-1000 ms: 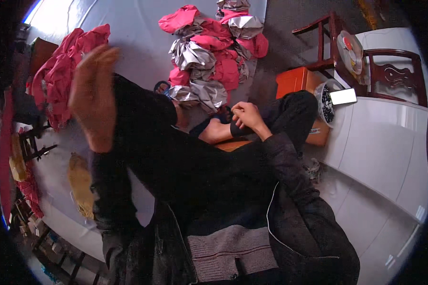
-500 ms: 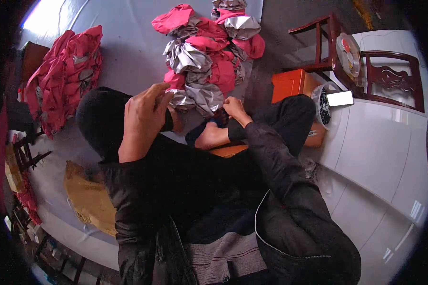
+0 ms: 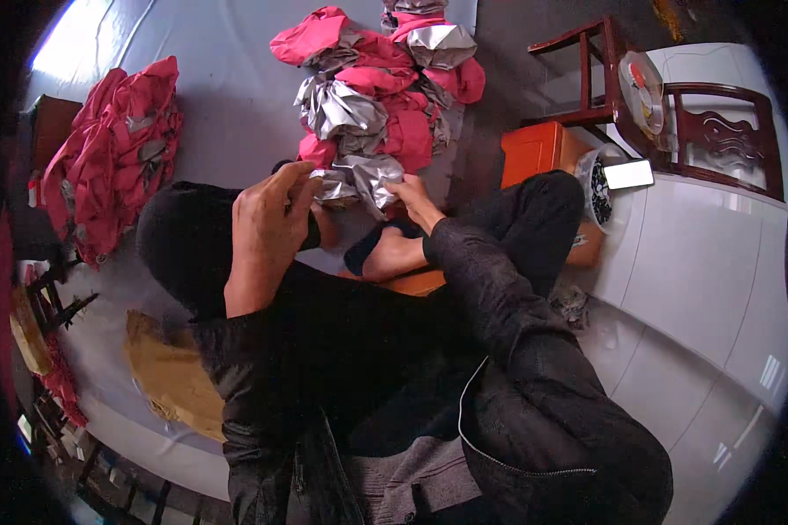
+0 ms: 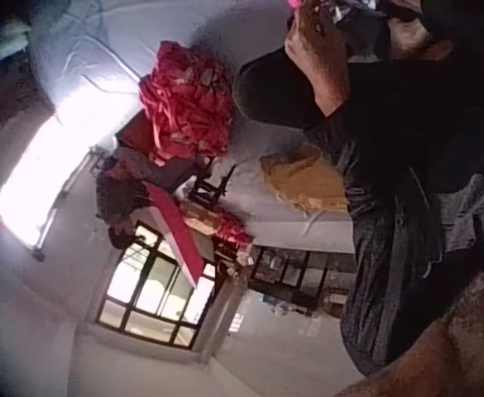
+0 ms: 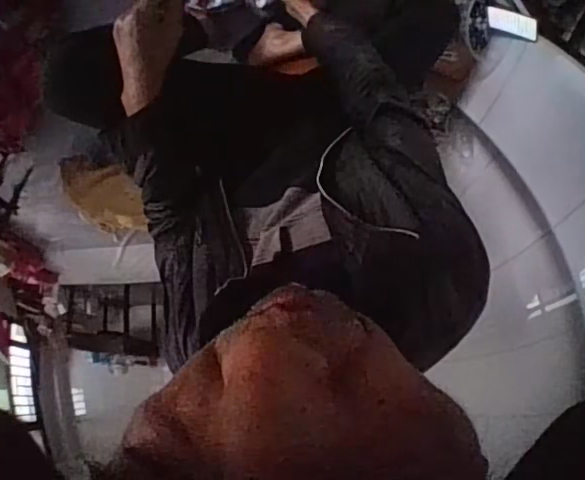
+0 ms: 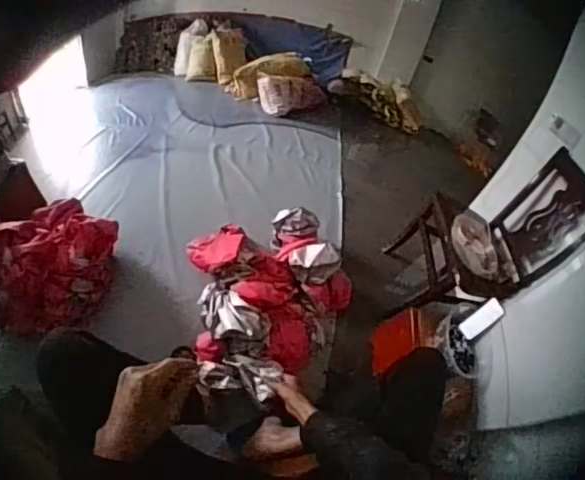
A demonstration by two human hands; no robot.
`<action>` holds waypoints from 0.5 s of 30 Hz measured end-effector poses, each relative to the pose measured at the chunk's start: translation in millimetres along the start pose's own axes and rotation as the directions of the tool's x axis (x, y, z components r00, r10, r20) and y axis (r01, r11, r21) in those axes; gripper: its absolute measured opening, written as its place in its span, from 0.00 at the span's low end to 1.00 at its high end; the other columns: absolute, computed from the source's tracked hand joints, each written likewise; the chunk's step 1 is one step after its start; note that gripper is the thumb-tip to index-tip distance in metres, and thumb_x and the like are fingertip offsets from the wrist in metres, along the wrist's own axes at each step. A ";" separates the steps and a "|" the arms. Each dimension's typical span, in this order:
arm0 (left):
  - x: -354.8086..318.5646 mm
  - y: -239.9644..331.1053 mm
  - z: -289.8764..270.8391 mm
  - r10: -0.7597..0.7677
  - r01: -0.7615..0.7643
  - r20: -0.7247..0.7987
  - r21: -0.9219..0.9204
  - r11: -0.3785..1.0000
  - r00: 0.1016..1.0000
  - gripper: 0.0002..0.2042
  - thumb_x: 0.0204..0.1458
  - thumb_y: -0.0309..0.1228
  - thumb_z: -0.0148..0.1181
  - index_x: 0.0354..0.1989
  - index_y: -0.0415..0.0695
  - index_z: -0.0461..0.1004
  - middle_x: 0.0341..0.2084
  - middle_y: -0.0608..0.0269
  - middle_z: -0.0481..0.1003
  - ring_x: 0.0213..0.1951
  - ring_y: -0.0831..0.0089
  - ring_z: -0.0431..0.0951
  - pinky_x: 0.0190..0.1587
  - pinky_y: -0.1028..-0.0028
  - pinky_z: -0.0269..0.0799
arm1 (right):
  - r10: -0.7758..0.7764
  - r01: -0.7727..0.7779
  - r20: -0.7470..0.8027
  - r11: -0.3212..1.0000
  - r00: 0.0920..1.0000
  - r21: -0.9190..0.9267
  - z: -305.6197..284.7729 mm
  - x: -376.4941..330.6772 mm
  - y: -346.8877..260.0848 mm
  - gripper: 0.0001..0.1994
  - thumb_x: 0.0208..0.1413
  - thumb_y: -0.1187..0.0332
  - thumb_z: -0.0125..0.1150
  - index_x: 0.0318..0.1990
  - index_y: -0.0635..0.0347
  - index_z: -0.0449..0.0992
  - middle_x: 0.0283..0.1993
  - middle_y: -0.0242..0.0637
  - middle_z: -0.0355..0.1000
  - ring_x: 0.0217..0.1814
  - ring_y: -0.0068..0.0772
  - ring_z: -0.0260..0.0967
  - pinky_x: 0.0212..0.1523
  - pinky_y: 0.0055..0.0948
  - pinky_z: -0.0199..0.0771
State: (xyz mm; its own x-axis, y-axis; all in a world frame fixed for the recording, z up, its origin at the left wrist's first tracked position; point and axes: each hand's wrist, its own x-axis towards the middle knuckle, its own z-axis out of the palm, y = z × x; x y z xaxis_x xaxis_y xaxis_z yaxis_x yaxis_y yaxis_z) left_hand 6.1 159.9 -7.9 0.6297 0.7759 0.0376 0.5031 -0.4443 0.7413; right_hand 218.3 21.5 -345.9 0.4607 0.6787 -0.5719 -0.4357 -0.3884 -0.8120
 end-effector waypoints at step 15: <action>-1.6 -4.5 5.9 0.003 -0.003 0.002 0.005 1.000 1.000 0.09 0.55 0.30 0.62 0.40 0.39 0.79 0.28 0.47 0.78 0.30 0.54 0.81 0.33 0.65 0.74 | -0.171 0.158 0.076 0.976 0.982 0.153 9.2 -56.2 -113.3 0.12 0.54 0.73 0.62 0.45 0.68 0.79 0.40 0.34 0.79 0.38 0.23 0.75 0.41 0.27 0.74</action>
State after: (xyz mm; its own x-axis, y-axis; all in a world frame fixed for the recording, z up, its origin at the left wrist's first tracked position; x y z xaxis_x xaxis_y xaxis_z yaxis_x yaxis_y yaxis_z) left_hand 6.3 158.0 -15.3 0.6325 0.7737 0.0383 0.5044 -0.4488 0.7376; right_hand 234.6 33.1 -220.7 0.4680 0.7805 -0.4144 -0.4706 -0.1768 -0.8645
